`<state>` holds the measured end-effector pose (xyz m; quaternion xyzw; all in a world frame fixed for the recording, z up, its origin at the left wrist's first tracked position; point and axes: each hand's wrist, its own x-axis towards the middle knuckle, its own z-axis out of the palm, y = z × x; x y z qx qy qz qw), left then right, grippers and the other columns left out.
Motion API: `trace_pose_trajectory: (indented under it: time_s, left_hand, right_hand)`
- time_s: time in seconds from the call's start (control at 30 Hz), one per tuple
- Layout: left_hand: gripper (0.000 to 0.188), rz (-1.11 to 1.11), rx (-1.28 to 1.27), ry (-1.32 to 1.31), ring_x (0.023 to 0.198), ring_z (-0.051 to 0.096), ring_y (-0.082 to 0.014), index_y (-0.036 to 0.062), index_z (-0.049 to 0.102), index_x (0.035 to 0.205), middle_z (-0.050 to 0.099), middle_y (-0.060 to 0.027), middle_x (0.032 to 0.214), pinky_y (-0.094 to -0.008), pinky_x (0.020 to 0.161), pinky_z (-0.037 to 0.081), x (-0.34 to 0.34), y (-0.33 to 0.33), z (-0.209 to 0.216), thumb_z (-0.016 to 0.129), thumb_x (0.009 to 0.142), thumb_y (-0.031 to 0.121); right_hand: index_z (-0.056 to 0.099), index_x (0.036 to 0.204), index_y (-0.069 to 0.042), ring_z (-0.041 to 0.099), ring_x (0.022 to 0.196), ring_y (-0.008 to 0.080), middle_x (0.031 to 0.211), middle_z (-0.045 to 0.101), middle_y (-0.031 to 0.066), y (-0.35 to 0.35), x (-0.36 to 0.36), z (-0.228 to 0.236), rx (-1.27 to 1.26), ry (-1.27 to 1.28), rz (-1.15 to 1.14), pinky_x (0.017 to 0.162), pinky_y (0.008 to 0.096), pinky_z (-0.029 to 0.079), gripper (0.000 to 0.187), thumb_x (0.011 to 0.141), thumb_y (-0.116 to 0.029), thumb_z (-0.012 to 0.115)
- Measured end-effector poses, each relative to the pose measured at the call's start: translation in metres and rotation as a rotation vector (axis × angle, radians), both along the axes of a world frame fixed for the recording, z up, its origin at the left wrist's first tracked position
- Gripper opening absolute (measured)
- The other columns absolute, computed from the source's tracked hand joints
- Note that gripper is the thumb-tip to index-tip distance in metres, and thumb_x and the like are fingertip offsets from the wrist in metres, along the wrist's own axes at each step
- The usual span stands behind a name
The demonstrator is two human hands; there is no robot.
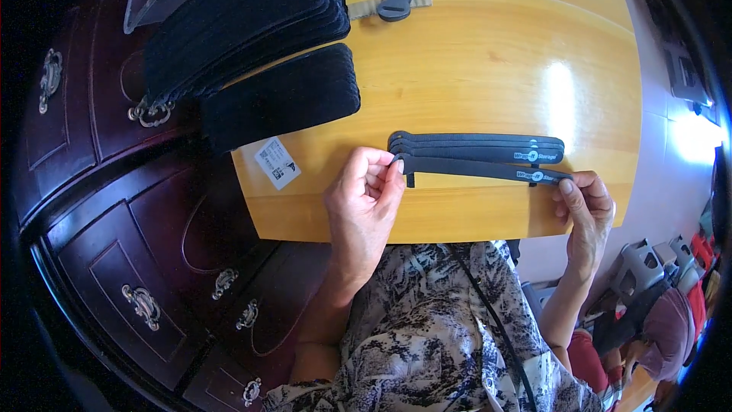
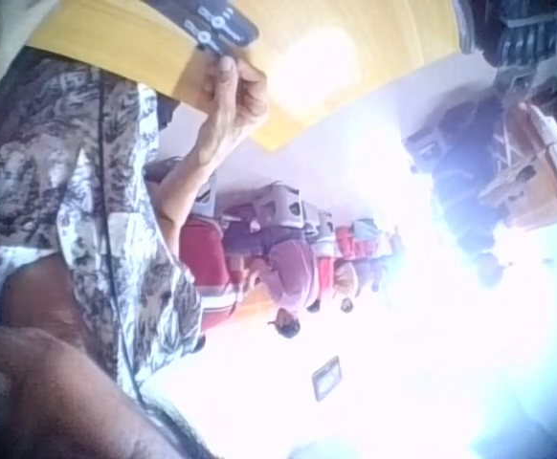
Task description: The recorder is organizing, inspecting, and aligning black utility straps at a workbench.
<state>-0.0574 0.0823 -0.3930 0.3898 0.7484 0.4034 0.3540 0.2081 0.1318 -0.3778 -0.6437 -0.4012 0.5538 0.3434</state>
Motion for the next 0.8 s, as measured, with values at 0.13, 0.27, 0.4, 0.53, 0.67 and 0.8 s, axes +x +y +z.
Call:
trace_pose_trajectory:
  time_s: [0.13,0.27,0.4,0.53,0.67,0.8]
  left_hand:
    - [0.011,0.011,-0.017,0.009,0.057,0.055,-0.0063,0.0004,0.057,0.087,0.062,-0.0041,0.068,-0.0226,0.052,0.047,0.000,-0.001,0.000,0.068,0.083,-0.001]
    - [0.012,0.002,-0.008,-0.025,0.056,0.055,-0.0069,0.0004,0.056,0.087,0.061,-0.0042,0.067,-0.0230,0.052,0.046,0.002,0.001,-0.003,0.067,0.084,-0.002]
    - [0.012,-0.003,-0.015,0.010,0.056,0.054,-0.0067,0.0003,0.054,0.086,0.059,-0.0036,0.067,-0.0226,0.052,0.045,0.005,0.005,0.001,0.066,0.084,-0.002]
    - [0.019,-0.024,-0.030,-0.057,0.059,0.050,-0.0063,0.0022,0.049,0.098,0.055,-0.0016,0.068,-0.0222,0.053,0.042,0.003,0.004,-0.003,0.063,0.086,-0.002]
    - [0.019,0.019,-0.100,-0.064,0.059,0.047,-0.0048,0.0027,0.048,0.096,0.052,0.0001,0.069,-0.0207,0.054,0.040,0.003,0.006,0.008,0.063,0.086,-0.003]
    - [0.019,0.025,-0.122,-0.031,0.058,0.046,-0.0041,0.0029,0.049,0.095,0.052,0.0007,0.068,-0.0204,0.053,0.040,0.001,0.005,0.007,0.064,0.085,-0.002]
  right_hand:
    - [0.064,0.086,-0.005,0.048,0.053,0.0048,0.068,0.061,0.0000,0.002,-0.001,-0.004,0.007,-0.022,0.006,0.047,0.0185,0.035,0.011,0.087,-0.015,0.070]
    - [0.064,0.086,-0.005,0.047,0.053,0.0040,0.068,0.060,-0.0013,0.004,0.000,0.002,-0.002,-0.063,-0.003,0.048,0.0184,0.035,0.011,0.087,-0.015,0.069]
    - [0.065,0.086,-0.004,0.047,0.054,0.0031,0.068,0.060,-0.0025,0.008,-0.004,0.003,0.011,-0.079,-0.002,0.049,0.0181,0.035,0.010,0.087,-0.013,0.068]
    - [0.066,0.086,-0.005,0.051,0.056,0.0018,0.067,0.060,-0.0044,0.007,-0.002,-0.001,-0.055,-0.056,-0.026,0.050,0.0163,0.038,0.009,0.086,-0.013,0.070]
    - [0.065,0.085,-0.003,0.050,0.054,0.0019,0.065,0.060,-0.0027,0.008,-0.006,-0.006,-0.040,-0.038,-0.050,0.047,0.0164,0.038,0.009,0.084,-0.009,0.072]
    - [0.064,0.083,-0.002,0.049,0.053,0.0008,0.065,0.060,-0.0023,0.010,-0.009,-0.006,-0.042,-0.010,-0.060,0.046,0.0151,0.037,0.011,0.083,-0.008,0.073]
